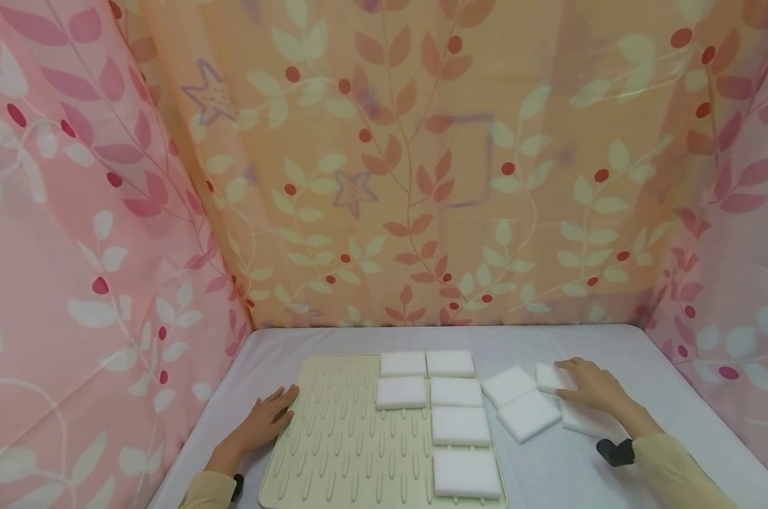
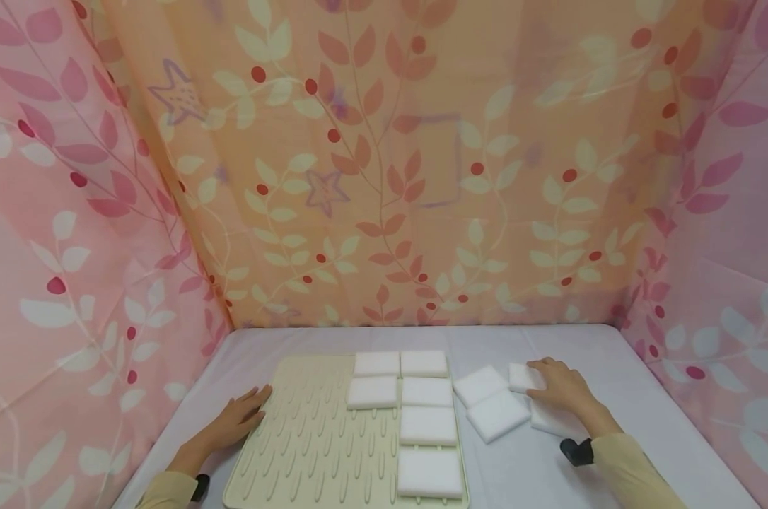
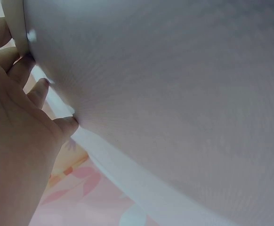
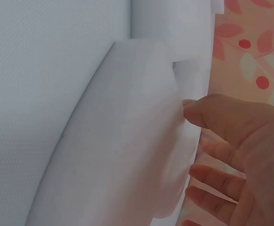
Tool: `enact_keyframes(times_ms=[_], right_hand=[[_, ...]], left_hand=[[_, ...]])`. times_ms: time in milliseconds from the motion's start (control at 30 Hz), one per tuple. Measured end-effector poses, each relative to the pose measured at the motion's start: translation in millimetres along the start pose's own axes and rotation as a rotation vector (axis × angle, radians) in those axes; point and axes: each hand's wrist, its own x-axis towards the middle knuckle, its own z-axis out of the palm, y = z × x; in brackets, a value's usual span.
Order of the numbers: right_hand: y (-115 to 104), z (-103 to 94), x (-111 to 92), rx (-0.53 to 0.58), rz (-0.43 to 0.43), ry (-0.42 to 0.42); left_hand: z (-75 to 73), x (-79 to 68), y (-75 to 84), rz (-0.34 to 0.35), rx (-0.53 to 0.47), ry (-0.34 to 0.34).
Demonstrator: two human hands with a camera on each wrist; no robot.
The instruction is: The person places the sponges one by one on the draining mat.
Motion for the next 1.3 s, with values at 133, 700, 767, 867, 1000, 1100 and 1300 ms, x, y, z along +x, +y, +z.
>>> enact_keyframes(times_ms=[133, 700, 767, 867, 1000, 1100, 1300], right_hand=[[0, -0.7, 2, 0.000, 0.015, -0.031], [7, -0.1, 9, 0.028, 0.031, -0.010], [7, -0.8, 10, 0.042, 0.036, -0.001], [7, -1.7, 11, 0.050, 0.039, 0.000], [9, -2.0, 13, 0.046, 0.045, -0.007], [10, -2.1, 13, 0.047, 0.043, -0.004], [9, -5.1, 12, 0.076, 0.045, 0.010]], left_hand=[[0.8, 0.4, 0.0, -0.001, 0.000, 0.000], [-0.2, 0.5, 1.1, -0.005, 0.015, 0.000], [-0.6, -0.2, 1.2, -0.003, 0.015, 0.008], [-1.0, -0.8, 1.9, 0.000, 0.012, 0.013], [-0.1, -0.3, 1.4, -0.006, 0.006, 0.000], [0.9, 0.5, 0.0, -0.005, 0.009, -0.003], [1.2, 1.8, -3.2, -0.001, 0.016, 0.006]])
